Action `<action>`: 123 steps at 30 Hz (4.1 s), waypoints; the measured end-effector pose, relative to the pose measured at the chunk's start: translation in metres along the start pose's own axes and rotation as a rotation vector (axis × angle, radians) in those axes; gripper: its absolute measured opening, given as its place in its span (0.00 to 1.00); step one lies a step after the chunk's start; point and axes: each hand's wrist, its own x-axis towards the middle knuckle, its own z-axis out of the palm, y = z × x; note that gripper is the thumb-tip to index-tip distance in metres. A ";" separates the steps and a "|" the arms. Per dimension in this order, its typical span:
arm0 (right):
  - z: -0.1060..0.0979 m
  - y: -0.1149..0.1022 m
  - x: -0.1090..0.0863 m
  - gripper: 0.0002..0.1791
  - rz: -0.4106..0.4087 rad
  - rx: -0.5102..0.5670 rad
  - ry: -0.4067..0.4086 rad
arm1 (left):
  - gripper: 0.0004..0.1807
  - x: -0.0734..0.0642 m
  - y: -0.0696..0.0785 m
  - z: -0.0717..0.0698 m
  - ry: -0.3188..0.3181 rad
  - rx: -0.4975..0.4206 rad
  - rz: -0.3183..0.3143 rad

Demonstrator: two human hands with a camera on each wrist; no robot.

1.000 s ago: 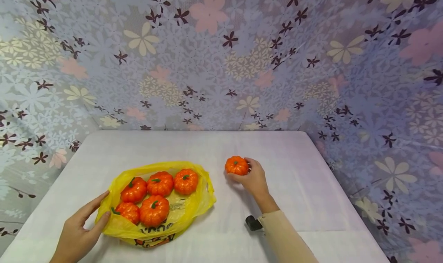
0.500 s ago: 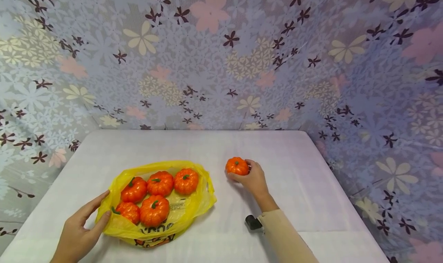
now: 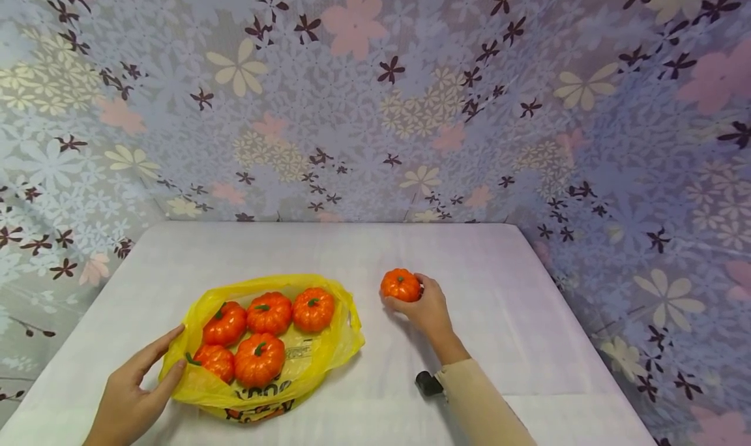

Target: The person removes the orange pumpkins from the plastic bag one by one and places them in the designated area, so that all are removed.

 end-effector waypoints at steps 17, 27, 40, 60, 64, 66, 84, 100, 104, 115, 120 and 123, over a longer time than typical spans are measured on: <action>-0.013 -0.038 -0.011 0.57 -0.161 0.125 0.204 | 0.28 0.001 -0.001 0.000 0.003 -0.032 0.003; -0.001 -0.056 -0.028 0.51 -0.279 0.206 0.206 | 0.29 -0.001 -0.003 0.001 0.012 -0.043 0.017; 0.034 -0.085 -0.054 0.45 -0.354 0.282 0.015 | 0.27 0.000 -0.001 0.003 0.002 -0.023 0.006; 0.072 -0.094 -0.065 0.44 -0.412 0.248 -0.071 | 0.26 0.001 0.003 0.005 0.002 -0.012 -0.016; 0.076 -0.092 -0.065 0.45 -0.384 0.214 -0.065 | 0.27 0.000 0.002 0.005 0.006 -0.021 -0.012; 0.078 -0.090 -0.066 0.45 -0.375 0.203 -0.062 | 0.27 0.000 0.001 0.006 0.005 -0.019 -0.014; 0.099 -0.079 -0.063 0.50 -0.334 0.094 -0.056 | 0.26 0.000 -0.003 0.005 -0.003 -0.011 -0.017; 0.113 -0.074 -0.058 0.54 -0.332 0.064 -0.045 | 0.27 0.000 -0.005 0.006 0.007 -0.051 0.004; 0.114 -0.074 -0.058 0.55 -0.342 0.046 -0.054 | 0.27 -0.001 -0.005 0.006 0.012 -0.058 0.011; 0.114 -0.076 -0.060 0.53 -0.329 0.050 -0.061 | 0.27 0.000 -0.004 0.006 0.005 -0.038 0.012; 0.115 -0.077 -0.061 0.51 -0.312 0.052 -0.064 | 0.27 0.000 -0.004 0.006 0.005 -0.045 0.016; 0.116 -0.077 -0.061 0.50 -0.308 0.052 -0.069 | 0.27 0.000 -0.004 0.006 0.006 -0.051 0.017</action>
